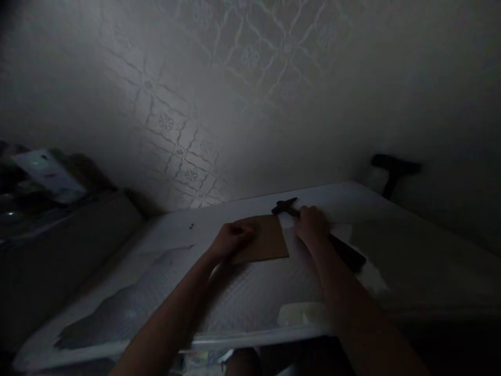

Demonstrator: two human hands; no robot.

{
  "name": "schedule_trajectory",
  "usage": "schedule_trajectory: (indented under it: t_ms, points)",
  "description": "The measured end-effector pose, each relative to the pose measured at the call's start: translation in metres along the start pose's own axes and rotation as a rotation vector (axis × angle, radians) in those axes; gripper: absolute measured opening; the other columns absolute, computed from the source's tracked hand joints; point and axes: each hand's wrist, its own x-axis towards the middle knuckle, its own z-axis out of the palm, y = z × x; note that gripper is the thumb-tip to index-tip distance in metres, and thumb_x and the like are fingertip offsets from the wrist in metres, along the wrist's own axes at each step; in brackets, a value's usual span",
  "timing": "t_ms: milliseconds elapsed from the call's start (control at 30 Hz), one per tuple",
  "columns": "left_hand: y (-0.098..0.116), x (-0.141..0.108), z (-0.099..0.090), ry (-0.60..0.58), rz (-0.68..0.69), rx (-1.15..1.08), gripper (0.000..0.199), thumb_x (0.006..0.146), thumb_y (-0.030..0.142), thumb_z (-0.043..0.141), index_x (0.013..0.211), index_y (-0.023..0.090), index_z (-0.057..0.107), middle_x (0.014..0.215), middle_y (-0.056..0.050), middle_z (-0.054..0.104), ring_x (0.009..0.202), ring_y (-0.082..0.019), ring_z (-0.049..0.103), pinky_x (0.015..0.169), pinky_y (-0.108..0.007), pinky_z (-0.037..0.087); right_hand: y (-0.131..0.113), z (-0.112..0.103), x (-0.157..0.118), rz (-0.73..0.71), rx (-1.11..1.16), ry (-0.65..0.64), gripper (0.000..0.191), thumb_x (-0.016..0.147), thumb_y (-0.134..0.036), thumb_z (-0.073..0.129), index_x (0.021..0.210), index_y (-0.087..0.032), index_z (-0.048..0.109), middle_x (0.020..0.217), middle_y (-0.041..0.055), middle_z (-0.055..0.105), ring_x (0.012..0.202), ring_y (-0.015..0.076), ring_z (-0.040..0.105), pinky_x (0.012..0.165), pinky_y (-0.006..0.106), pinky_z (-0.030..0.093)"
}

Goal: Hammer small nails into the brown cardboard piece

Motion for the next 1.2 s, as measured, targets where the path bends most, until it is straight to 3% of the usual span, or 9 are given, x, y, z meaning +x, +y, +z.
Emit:
schedule_trajectory:
  t_ms: [900,1033,1200]
  points:
    - [-0.0071,0.0029,-0.0029,-0.03,-0.035,-0.04,0.012,0.065,0.022,0.066,0.072,0.012,0.068,0.072,-0.004,0.066,0.064,-0.012,0.057,0.06,-0.021,0.043,0.0003,-0.004,-0.0015,-0.041,-0.002,0.011,0.029,0.083,-0.034,0.049,0.1,-0.015,0.064,0.095,0.0156,0.062,0.088,0.028,0.06,0.067,0.034,0.044]
    - [-0.0073,0.0024,-0.004,-0.016,-0.006,0.015,0.014,0.067,0.023,0.066,0.076,0.012,0.068,0.075,-0.005,0.067,0.068,-0.014,0.059,0.063,-0.023,0.046,0.0004,-0.0035,-0.0028,-0.056,0.023,0.063,0.029,0.084,-0.033,0.049,0.101,-0.016,0.062,0.095,0.014,0.061,0.085,0.0261,0.061,0.066,0.033,0.043]
    - [-0.008,0.0033,-0.0059,-0.067,0.066,0.004,0.011,0.064,0.011,0.065,0.075,0.012,0.064,0.077,-0.005,0.067,0.072,-0.015,0.062,0.069,-0.024,0.048,0.0002,-0.0029,-0.0037,-0.163,0.135,0.19,0.025,0.082,-0.034,0.052,0.101,-0.02,0.06,0.099,0.0096,0.059,0.082,0.0224,0.06,0.063,0.03,0.042]
